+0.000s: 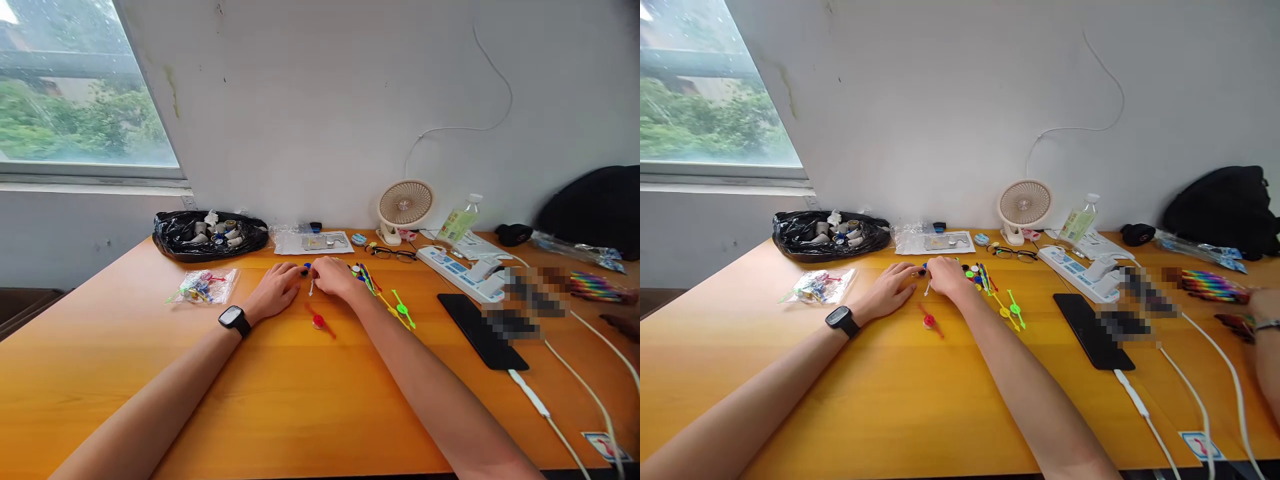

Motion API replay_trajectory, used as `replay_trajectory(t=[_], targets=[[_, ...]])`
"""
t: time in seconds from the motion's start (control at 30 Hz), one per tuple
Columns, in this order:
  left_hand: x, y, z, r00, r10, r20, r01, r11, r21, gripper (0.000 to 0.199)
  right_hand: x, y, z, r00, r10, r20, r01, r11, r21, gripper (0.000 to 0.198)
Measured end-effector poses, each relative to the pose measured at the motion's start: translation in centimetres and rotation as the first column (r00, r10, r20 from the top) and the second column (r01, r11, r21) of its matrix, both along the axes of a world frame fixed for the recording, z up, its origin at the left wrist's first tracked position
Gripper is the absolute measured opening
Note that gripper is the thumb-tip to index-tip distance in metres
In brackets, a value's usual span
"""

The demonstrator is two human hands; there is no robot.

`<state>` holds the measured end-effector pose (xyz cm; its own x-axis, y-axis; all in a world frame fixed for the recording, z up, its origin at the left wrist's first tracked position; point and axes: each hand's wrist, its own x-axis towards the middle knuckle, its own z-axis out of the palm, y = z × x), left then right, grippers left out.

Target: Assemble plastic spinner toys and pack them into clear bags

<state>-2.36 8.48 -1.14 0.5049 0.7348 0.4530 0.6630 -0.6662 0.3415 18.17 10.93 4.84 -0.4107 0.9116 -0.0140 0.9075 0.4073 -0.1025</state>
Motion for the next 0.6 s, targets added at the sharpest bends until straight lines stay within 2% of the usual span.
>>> replay_trajectory(t=[0.17, 0.33, 0.47, 0.6], targets=[[-0.2, 0.1, -0.3, 1.000, 0.005, 0.003, -0.005, 1.000, 0.001, 0.043, 0.1, 0.2, 0.0, 0.998, 0.054, -0.036, -0.055, 0.998, -0.014, 0.020], [0.0, -0.2, 0.2, 1.000, -0.006, 0.014, 0.007, 1.000, -0.006, 0.036, 0.2, 0.2, 0.0, 0.990, 0.114, -0.084, -0.121, 0.990, -0.074, 0.018], [0.0, -0.1, 0.4, 0.995, -0.004, 0.099, 0.006, 1.000, -0.013, 0.031, 0.4, 0.2, 0.2, 0.975, 0.166, -0.151, -0.183, 0.977, -0.110, 0.015], [-0.4, 0.5, -0.3, 0.980, 0.056, 0.193, -0.049, 0.998, -0.039, 0.029, 0.9, 0.3, 1.3, 0.952, 0.184, -0.245, -0.215, 0.971, -0.107, 0.010]])
